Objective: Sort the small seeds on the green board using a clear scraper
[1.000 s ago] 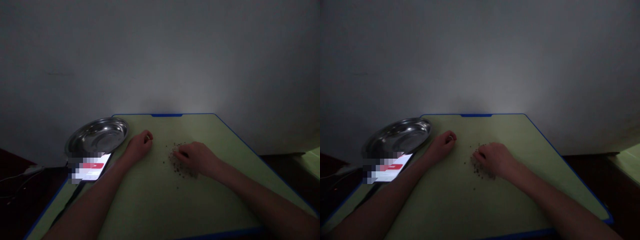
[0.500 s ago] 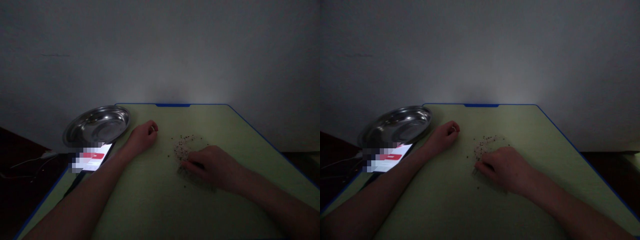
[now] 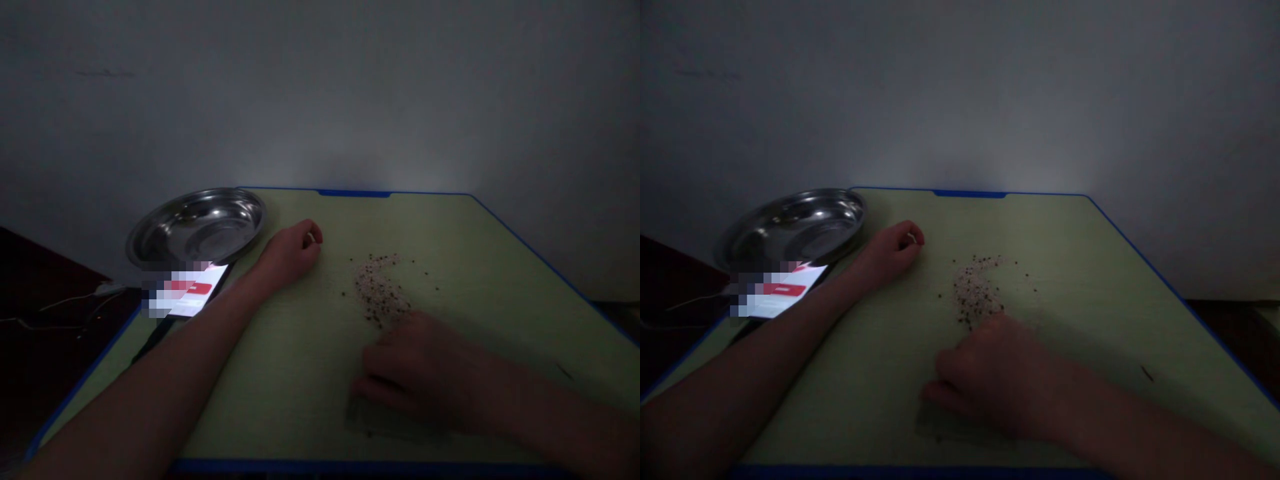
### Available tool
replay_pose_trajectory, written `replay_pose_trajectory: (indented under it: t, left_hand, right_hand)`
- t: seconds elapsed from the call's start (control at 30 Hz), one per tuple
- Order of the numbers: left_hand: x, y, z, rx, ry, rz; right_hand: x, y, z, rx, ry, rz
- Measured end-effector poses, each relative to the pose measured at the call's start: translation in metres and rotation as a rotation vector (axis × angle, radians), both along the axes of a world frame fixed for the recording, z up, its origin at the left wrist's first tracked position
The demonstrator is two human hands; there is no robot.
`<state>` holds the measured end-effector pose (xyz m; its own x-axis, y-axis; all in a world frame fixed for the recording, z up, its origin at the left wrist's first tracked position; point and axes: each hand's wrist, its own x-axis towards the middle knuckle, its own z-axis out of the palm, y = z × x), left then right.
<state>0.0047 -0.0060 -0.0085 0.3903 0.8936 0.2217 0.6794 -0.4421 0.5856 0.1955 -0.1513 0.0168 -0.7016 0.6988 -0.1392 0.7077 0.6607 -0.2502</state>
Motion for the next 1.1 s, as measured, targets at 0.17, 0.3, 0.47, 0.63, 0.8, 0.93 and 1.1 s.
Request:
replay_pose_trajectory:
  t: [0.17, 0.3, 0.47, 0.63, 0.8, 0.93, 1.1]
  left_hand:
    - [0.000, -0.001, 0.002, -0.003, -0.015, -0.001]
    - [0.001, -0.001, 0.001, -0.002, -0.021, -0.004]
    - [0.000, 0.000, 0.000, 0.000, -0.018, 0.000]
    - [-0.001, 0.000, 0.001, -0.012, -0.019, -0.004]
    - [-0.001, -0.001, 0.003, -0.044, 0.006, 0.012]
    - [0.000, -0.001, 0.004, -0.045, 0.006, 0.020]
    - [-0.001, 0.000, 0.005, -0.054, 0.011, 0.014]
  right_hand:
    - [-0.005, -0.005, 0.003, -0.044, 0.000, 0.039]
    - [-0.004, -0.010, 0.004, -0.040, 0.014, 0.053]
    - [0.000, -0.011, 0.009, -0.032, 0.012, 0.094]
    - [0.029, 0.008, 0.010, 0.099, 0.142, -0.079]
    - [0.038, 0.022, 0.008, 0.098, 0.104, -0.186]
    - [0.034, 0.024, 0.006, 0.033, 0.086, -0.171]
    - [0.059, 0.041, 0.005, -0.008, 0.052, -0.219]
